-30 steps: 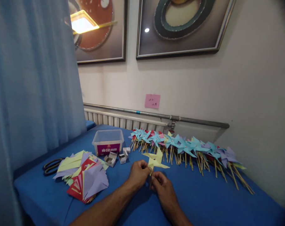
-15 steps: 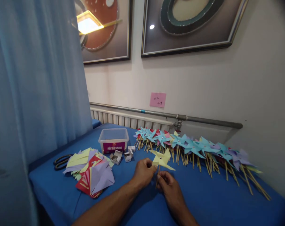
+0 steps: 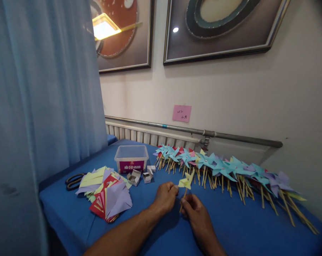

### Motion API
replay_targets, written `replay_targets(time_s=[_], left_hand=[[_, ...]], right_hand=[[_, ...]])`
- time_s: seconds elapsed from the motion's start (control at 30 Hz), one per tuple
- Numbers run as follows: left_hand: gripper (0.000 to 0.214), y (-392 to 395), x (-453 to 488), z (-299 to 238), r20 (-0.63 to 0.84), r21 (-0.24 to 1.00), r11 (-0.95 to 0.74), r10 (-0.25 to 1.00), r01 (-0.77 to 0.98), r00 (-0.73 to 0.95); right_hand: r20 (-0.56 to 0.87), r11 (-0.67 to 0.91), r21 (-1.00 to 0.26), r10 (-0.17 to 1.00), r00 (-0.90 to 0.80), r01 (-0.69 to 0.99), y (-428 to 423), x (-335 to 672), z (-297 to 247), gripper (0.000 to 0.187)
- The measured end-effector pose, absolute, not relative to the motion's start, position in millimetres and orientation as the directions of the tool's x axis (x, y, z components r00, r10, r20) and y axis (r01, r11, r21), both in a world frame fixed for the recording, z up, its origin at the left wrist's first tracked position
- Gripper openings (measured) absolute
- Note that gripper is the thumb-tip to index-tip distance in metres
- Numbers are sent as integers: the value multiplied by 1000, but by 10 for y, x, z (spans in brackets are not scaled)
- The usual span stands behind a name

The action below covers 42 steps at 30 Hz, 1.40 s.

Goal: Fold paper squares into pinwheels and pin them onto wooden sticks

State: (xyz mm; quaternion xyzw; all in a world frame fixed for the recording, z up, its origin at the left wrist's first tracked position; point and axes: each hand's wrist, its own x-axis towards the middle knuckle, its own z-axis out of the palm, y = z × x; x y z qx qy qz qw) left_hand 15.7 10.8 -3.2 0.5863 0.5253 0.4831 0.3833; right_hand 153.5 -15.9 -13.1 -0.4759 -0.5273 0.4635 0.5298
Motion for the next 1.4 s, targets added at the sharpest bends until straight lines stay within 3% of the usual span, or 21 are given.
replay_targets(time_s=[0.37,0.73,0.87,1.13,1.4], left_hand=[[18,145,139,-88,99,949,-91,995,302,-13],[17,147,244,-176,16,991,-26,997,130,73],[20,134,246,-175,-19,988,9,998,154,66],[33,31,278,-191,28,981,-69,974,179,227],[33,53,278,-186,52,984,-76,987,163,150]], right_hand=[[110,110,-994,994,26,-7,-160,1533,-155,34],[125,125,-992,992,24,-16,-157,1541,-144,33],[84,97,-986,991,99,-134,-82,1574,-220,38],[0,89,-908,977,214,-409,51,1589,-324,58],[16,52,-970,988,153,-236,-51,1568,-270,46]])
